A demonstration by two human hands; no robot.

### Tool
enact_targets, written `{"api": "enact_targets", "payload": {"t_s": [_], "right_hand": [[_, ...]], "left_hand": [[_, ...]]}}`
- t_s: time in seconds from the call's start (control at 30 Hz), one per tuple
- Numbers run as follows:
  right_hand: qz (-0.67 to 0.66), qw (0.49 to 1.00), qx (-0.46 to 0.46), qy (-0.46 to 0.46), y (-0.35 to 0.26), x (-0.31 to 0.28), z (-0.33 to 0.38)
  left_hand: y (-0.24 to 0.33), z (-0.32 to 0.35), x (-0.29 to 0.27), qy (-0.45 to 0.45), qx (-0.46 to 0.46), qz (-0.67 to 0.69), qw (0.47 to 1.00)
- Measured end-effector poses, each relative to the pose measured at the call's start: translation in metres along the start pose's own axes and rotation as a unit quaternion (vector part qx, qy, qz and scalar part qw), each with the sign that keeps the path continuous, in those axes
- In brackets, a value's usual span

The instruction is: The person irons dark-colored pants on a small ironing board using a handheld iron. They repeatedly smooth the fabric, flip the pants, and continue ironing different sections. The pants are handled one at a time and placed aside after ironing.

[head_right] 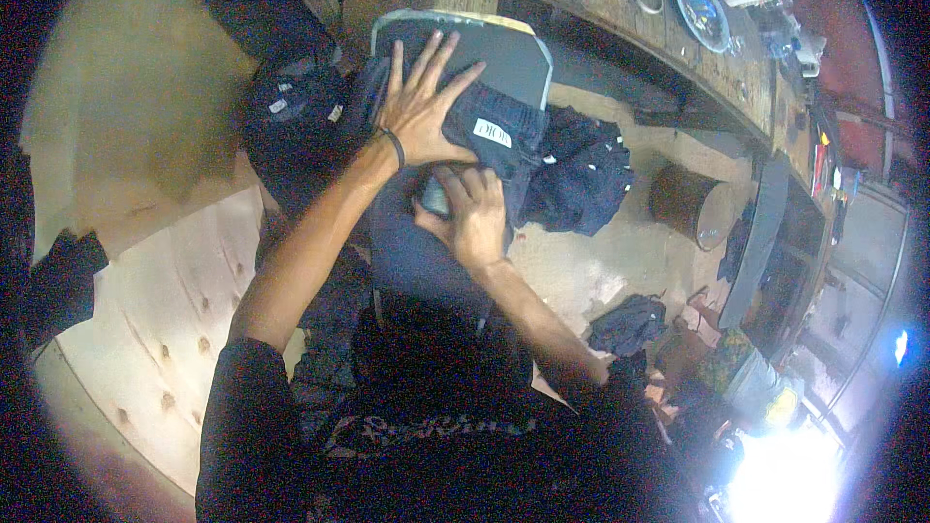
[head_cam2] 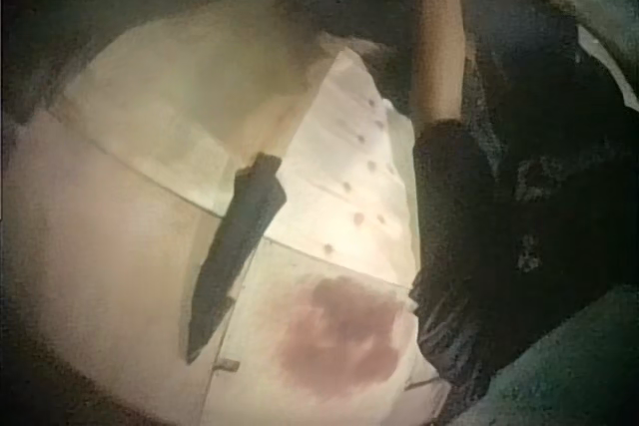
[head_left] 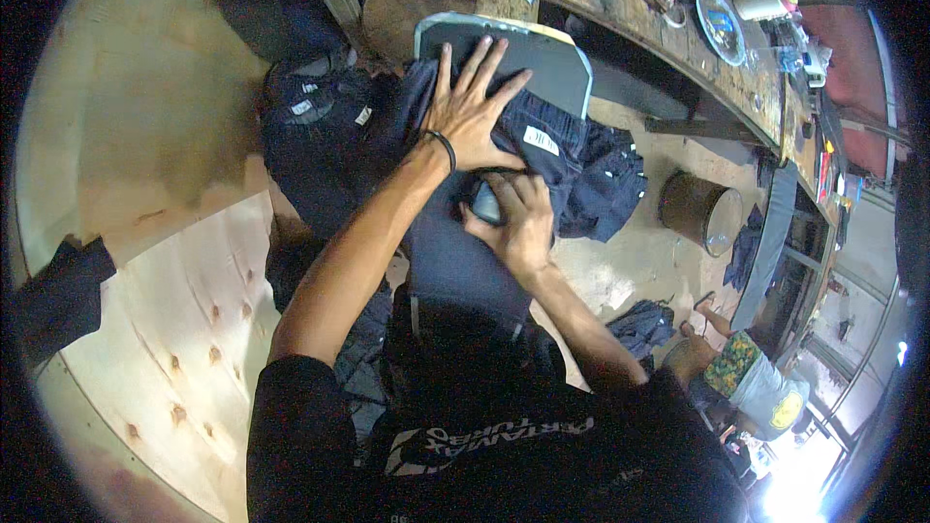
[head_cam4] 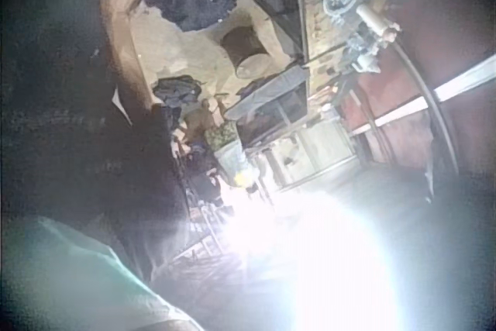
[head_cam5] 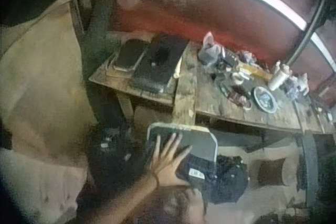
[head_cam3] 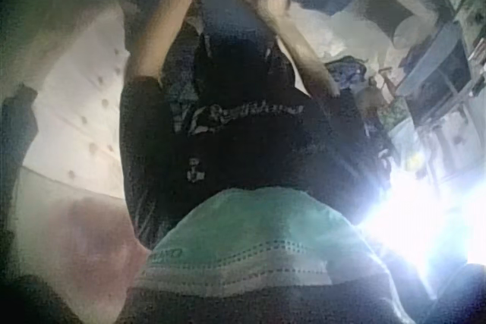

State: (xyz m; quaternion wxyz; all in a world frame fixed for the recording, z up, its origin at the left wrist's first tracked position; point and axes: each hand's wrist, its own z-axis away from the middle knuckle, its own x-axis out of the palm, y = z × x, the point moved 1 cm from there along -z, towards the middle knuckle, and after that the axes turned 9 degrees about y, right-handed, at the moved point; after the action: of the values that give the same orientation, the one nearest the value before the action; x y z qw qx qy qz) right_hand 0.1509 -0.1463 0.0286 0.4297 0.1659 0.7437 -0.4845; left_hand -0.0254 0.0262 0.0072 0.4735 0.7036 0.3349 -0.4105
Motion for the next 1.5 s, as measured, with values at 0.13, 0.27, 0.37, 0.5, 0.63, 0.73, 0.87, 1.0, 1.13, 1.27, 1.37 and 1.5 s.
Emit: {"api": "enact_targets", "payload": {"t_s": [0.13,0.27,0.37,0.5,0.63,0.73,0.87,1.0,1.13,1.27,1.37,1.5], "right_hand": [[-0.104,0.993,-0.031,-0.049,0.002,-0.001,0.037],[-0.011,1.0,0.019,0.019,0.008,-0.004,0.054],[-0.036,0.999,0.007,-0.035,0.003,0.004,0.036],[0.054,0.998,-0.006,0.041,-0.017,0.022,-0.009],[-0.034,0.998,-0.055,-0.011,-0.05,0.017,0.007],[-0.093,0.989,0.068,-0.088,-0.022,-0.02,0.003],[-0.134,0.948,0.143,0.25,0.052,-0.043,-0.042],[-0.045,0.981,-0.055,0.181,0.017,0.013,0.01],[-0.075,0.978,-0.077,0.178,-0.071,0.089,0.003],[-0.294,0.953,0.025,0.075,-0.108,0.068,-0.069],[-0.069,0.936,-0.054,0.342,-0.059,0.001,-0.045],[0.111,0.915,0.058,0.382,0.076,0.005,0.0]], "left_hand": [[0.002,0.001,-0.002,0.014,0.003,0.026,1.0],[0.002,0.002,0.0,0.019,0.006,0.009,1.0],[0.001,0.002,0.002,0.01,0.01,0.012,1.0],[0.0,0.004,-0.002,0.005,0.015,0.004,1.0],[0.007,0.011,-0.011,0.041,0.01,0.007,0.999],[0.025,0.044,-0.009,0.185,-0.024,-0.037,0.982],[0.06,0.164,0.02,0.219,-0.356,0.177,0.891],[0.089,0.325,0.033,0.17,-0.116,-0.081,0.975],[0.058,0.383,0.017,-0.16,-0.331,0.18,0.912],[0.036,0.307,-0.019,0.267,-0.344,0.144,0.889],[0.072,0.239,-0.031,0.18,-0.26,0.156,0.936],[0.088,0.148,-0.024,0.007,-0.317,-0.005,0.949]]}}
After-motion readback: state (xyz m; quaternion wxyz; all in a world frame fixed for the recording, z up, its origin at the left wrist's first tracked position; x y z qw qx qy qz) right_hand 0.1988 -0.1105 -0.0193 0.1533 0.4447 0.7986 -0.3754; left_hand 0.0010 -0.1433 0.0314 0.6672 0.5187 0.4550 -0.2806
